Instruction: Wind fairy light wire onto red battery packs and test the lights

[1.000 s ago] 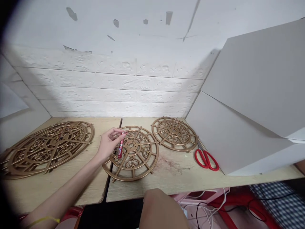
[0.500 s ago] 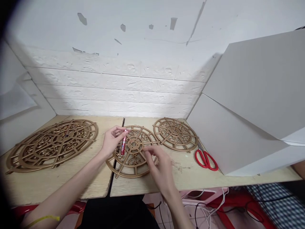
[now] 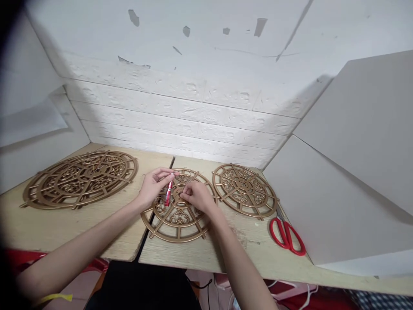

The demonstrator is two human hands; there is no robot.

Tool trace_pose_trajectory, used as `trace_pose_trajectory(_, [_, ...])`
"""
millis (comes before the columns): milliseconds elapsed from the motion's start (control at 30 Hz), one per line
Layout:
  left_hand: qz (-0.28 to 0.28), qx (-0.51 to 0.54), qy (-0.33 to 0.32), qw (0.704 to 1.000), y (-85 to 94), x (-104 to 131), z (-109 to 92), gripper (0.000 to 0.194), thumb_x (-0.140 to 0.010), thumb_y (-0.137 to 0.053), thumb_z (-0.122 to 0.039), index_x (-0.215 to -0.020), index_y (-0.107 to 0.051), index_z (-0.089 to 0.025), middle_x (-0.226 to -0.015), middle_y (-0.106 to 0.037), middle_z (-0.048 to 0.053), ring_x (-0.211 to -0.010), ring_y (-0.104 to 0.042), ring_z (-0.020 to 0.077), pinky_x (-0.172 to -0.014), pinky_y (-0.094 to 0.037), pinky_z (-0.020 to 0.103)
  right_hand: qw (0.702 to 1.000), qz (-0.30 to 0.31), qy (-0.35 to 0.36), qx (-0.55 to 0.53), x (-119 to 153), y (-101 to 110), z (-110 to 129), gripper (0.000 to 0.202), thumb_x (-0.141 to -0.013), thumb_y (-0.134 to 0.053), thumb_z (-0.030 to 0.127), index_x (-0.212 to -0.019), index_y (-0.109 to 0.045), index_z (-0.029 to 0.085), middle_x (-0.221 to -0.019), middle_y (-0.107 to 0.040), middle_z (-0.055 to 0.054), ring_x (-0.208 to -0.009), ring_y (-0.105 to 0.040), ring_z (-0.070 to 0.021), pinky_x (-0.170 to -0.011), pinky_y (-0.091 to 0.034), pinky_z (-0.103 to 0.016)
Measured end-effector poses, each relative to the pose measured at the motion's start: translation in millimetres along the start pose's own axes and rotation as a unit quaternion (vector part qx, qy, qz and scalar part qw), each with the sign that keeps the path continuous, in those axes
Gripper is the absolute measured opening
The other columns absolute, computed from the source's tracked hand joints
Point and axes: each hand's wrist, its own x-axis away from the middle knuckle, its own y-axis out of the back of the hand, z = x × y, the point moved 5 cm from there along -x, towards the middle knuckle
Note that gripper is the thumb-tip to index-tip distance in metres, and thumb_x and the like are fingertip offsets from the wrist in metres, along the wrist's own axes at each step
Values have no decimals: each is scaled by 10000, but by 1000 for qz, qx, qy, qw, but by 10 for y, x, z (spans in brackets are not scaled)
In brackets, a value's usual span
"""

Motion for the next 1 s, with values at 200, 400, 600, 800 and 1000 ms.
trace_pose_trajectory(200, [2, 17, -10, 1000, 8, -1, -14, 331, -703, -707, -370, -917, -589, -146, -949, -718, 112, -966, -653, 207, -881, -466, 344, 996, -42, 7, -82, 62, -103, -63, 90, -754, -630, 234, -710, -651, 158, -650, -580, 6, -586, -481, -110, -565, -358, -227])
trace_pose_trajectory(400, [-22, 29, 1, 999, 32, -17, -28, 472, -681, -724, -361, -1054, -518, -160, -891, -726, 95, -918, -667, 195, -868, -466, 339, 974, -81, 18, -213, 76, -70, -43, 193, -796, -609, 354, -745, -648, 172, -707, -603, -9, -597, -477, -116, -565, -381, -238])
trace_pose_trajectory(600, [-28, 93, 42, 994, 23, 4, -54, 588, -664, -740, -336, -1151, -445, -191, -852, -729, 79, -730, -667, 169, -723, -495, 314, 904, -195, -3, -380, 125, 145, -71, 216, -731, -687, 401, -790, -683, 194, -740, -644, -17, -653, -542, -139, -621, -430, -267])
trace_pose_trajectory(800, [0, 168, 70, 983, 10, 18, -129, 566, -667, -739, -273, -1157, -471, -182, -890, -724, 89, -558, -575, 91, -588, -453, 229, 818, -318, -29, -478, 183, 365, -215, 191, -655, -746, 349, -747, -687, 192, -675, -601, -2, -596, -497, -109, -615, -432, -261])
trace_pose_trajectory(1000, [20, 155, 91, 983, -22, 34, -141, 450, -670, -743, -267, -1056, -540, -156, -901, -721, 100, -576, -588, 101, -589, -473, 242, 782, -362, -31, -506, 199, 478, -292, 198, -617, -761, 338, -724, -669, 200, -790, -608, -18, -593, -456, -94, -583, -428, -255])
